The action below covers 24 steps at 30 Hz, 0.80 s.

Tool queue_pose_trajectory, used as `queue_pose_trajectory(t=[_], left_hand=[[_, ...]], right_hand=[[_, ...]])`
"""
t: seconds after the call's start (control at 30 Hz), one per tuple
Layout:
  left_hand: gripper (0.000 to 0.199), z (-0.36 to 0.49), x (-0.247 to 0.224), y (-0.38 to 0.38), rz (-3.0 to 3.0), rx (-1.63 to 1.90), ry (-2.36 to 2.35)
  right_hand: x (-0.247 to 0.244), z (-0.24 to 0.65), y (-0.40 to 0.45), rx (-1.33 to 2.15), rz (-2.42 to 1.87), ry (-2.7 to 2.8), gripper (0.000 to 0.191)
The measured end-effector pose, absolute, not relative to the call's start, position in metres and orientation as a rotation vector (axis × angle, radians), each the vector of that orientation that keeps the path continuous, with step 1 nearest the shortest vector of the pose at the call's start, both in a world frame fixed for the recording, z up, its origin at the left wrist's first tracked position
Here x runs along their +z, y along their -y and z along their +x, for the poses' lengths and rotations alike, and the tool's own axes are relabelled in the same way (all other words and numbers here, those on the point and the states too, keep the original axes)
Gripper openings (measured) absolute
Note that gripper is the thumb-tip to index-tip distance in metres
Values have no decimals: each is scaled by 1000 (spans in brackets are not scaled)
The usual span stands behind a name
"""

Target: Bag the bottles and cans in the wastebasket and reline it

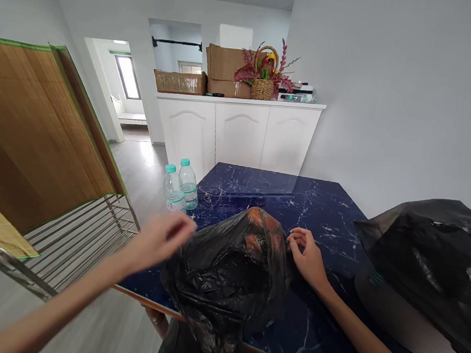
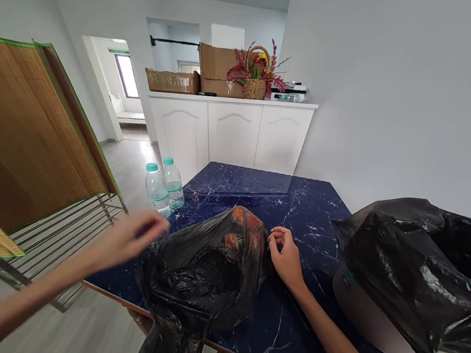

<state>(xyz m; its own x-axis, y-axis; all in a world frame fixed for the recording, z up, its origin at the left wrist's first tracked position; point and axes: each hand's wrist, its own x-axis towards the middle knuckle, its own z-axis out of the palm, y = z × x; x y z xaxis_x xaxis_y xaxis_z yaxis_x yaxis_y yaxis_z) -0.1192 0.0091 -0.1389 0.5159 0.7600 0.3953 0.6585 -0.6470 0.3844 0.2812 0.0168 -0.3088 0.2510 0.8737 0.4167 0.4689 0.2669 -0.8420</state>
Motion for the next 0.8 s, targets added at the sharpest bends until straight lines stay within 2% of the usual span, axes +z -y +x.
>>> queue_pose_trajectory(t=[0.07,0.13,0.23,0.43,0.73,0.8], left_hand=[[27,-94,-162,16,2539,407,-946],[27,-71,-184,26,2510,289,-864],[31,-46,-207,20,2553,269,-878],[29,-14,-221,-12,2696,220,-1323],[29,35,-221,-37,2686,311,-1270],[37,35,-215,-33,2671,323,-1264]], right_hand=[[-308,280,-17,434,-1358,1378,34],[-307,280,-17,427,-1349,1375,35],[-307,281,-19,421,-1345,1375,35],[-307,282,-21,432,-1345,1387,31],[-304,282,-21,437,-1339,1400,26],[-304,282,-21,440,-1344,1401,26]])
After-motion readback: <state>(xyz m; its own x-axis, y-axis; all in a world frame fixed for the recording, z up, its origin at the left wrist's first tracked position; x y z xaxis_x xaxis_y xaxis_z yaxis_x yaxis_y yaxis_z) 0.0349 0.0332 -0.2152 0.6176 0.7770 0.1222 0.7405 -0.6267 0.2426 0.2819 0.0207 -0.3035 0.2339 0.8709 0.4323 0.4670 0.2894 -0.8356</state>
